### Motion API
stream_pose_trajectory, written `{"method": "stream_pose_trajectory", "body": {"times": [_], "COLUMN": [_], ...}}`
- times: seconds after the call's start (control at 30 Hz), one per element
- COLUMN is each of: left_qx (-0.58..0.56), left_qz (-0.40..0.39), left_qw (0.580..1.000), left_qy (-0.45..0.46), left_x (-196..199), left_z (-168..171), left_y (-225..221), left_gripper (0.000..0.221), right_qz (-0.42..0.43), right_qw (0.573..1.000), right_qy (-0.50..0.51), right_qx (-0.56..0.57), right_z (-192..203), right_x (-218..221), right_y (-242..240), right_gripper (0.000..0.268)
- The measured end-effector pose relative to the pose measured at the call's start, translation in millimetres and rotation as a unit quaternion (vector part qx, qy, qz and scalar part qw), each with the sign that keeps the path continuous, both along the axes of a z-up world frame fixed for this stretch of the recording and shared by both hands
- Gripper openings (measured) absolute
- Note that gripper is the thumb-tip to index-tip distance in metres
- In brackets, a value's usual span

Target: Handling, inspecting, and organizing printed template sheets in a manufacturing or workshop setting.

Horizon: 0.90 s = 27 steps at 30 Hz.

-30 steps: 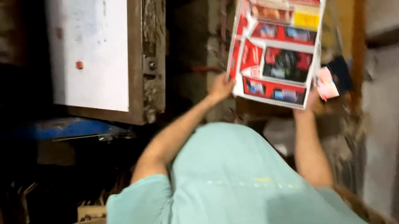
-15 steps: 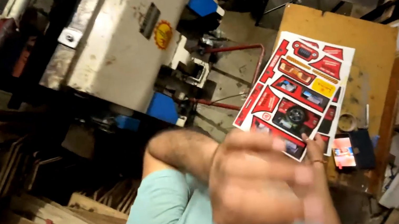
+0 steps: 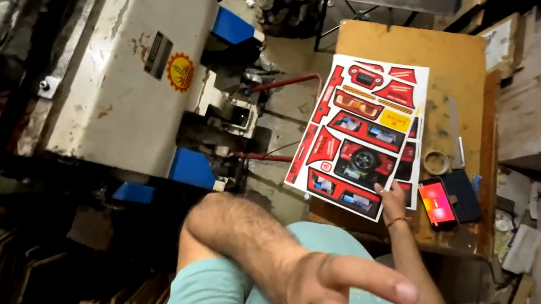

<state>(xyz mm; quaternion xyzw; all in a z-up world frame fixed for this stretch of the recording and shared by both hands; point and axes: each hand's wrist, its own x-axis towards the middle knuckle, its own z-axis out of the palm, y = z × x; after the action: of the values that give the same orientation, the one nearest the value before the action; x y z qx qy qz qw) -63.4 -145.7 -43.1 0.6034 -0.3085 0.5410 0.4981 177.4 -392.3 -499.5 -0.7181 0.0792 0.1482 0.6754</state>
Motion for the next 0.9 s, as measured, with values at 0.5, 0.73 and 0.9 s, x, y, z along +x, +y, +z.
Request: {"method": "stream_pose_trajectory", "body": {"times": [0.5, 0.73, 0.9], "left_qx": [-0.047, -0.177, -0.235], "left_qz": [0.043, 0.041, 0.173], "left_qw": [0.618, 0.805, 0.713], "left_qy": [0.783, 0.564, 0.637], "left_x": [180.8, 166.2, 166.1], "left_z": [-368.9, -323.1, -465.3], "left_y": [142.4, 294.5, 439.3], "left_gripper": [0.075, 0.035, 0.036], "right_qz": [0.024, 0.083, 0.088], "right_qw": [0.995, 0.983, 0.996], "right_qy": [0.024, 0.016, 0.012], "right_qx": [0.09, 0.161, 0.029], "right_z": [81.3, 128.2, 23.8], "right_x": [-19.2, 0.3, 44.7], "right_y": [58.1, 216.9, 377.8], "right_gripper": [0.062, 0.059, 0.062]}}
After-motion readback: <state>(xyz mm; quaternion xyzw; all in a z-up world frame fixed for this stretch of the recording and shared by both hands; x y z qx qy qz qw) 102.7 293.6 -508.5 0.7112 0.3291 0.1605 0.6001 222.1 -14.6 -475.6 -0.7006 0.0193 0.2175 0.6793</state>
